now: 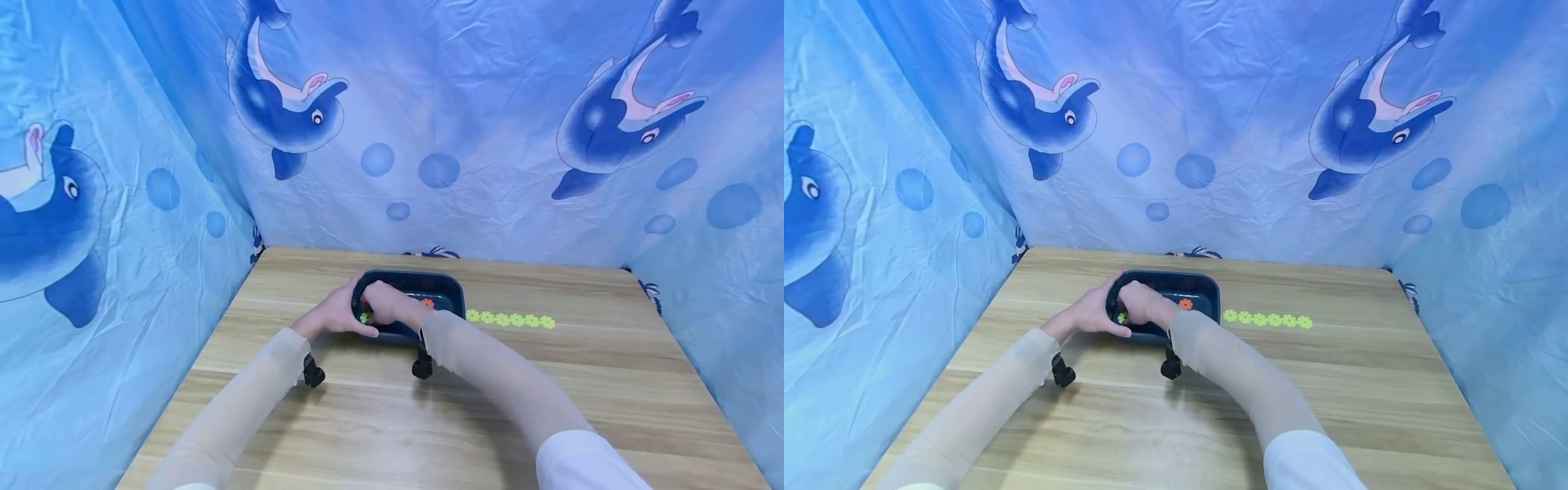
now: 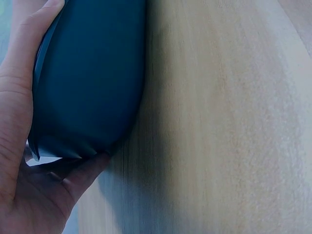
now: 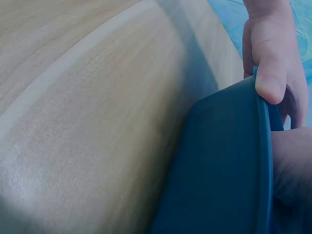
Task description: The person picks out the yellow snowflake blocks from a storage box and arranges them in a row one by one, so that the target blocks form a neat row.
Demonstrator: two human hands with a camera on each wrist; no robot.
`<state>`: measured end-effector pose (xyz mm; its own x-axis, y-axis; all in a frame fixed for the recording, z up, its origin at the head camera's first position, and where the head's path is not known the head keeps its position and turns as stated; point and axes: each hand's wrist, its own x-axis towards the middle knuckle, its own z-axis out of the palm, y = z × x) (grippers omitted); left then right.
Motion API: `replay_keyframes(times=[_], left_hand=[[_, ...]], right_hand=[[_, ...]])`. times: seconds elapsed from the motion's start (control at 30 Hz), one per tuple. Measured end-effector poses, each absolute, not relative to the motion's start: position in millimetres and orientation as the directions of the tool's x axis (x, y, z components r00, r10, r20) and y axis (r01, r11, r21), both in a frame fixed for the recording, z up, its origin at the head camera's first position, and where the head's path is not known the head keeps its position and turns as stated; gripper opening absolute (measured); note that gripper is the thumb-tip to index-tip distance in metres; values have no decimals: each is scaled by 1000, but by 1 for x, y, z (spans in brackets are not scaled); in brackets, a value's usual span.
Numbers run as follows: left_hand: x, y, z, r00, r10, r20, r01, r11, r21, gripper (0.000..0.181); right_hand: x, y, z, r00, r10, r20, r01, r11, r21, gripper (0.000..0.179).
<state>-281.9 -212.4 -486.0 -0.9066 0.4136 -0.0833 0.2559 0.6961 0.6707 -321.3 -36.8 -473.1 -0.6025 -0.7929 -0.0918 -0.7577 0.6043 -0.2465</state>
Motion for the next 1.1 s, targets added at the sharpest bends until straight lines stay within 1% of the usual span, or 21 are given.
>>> replay_keyframes(times=[0.17, 0.3, 0.4, 0.53, 0.7, 0.9, 1.1], left_hand=[[-284, -213, -484, -907, 415, -68, 269, 699, 663, 141], [-281, -213, -487, -904, 420, -80, 269, 704, 658, 143], [-280, -215, -487, -901, 426, -87, 270, 705, 656, 143], [-280, -215, -487, -903, 423, -74, 268, 691, 671, 142], [-282, -214, -488, -907, 418, -56, 269, 676, 686, 140], [-281, -213, -489, -918, 392, -58, 252, 690, 678, 140], [-280, -208, -489, -927, 368, -65, 235, 709, 665, 142]], right_hand=[[-318, -40, -473, -641, -761, -100, -731, 645, -225, 9], [-314, -41, -478, -649, -755, -98, -723, 651, -232, 7], [-314, -39, -478, -647, -759, -67, -723, 640, -261, 12], [-319, -32, -468, -649, -761, -10, -727, 624, -285, 15], [-323, -18, -454, -681, -732, 0, -699, 650, -299, 18], [-327, 3, -443, -727, -686, 12, -651, 684, -329, 27], [-334, 39, -426, -734, -673, 88, -660, 677, -325, 32]])
